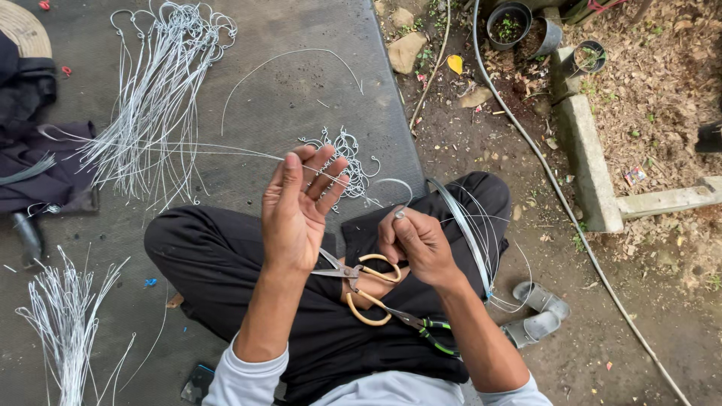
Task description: The person sits on a ground mat and cuts lengths of wire from a coil using scissors, then bends the cut pieces by hand into hooked shapes, adding them to a pile of finished wire hooks on the mat.
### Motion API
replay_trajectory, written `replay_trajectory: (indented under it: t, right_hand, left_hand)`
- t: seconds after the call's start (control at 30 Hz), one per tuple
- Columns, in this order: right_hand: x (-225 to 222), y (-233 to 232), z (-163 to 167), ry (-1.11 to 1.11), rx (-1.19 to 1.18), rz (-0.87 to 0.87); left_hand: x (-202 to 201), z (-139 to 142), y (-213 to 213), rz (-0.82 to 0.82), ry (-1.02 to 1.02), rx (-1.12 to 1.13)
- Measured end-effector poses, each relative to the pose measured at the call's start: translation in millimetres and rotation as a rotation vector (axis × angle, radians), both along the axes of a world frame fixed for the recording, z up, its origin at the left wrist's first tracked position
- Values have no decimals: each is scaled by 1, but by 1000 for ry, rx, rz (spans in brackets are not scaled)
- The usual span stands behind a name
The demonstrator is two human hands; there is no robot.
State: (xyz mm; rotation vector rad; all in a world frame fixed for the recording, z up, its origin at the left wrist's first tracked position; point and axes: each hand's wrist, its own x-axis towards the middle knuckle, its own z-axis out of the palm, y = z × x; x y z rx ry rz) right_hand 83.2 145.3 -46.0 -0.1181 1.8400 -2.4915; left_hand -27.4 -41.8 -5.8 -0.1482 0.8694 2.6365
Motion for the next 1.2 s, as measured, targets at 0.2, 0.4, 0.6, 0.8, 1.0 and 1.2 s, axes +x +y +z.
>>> replay_trajectory:
  t: [0.2,0.4,0.6,0.8,1.0,1.2]
  right_hand:
    - [-4,-3,10,54,-52,90]
    - [-4,-3,13,67,-92,93]
    - [-2,-3,16,76,-110,101]
    - [-3,-4,19,99,-103,115]
    - [-2,-4,21,103,-105,135]
    - [-1,-5,19,94,-95,127]
  left_hand:
    - [7,0,8,-33,-11,48]
    - [7,0,9,-41,-20,67]
    - [9,0,11,-44,-27,63]
    - [12,-2,12,-62,-31,66]
    - [13,0,13,-57,-34,63]
    - [15,-1,13,-88,-41,72]
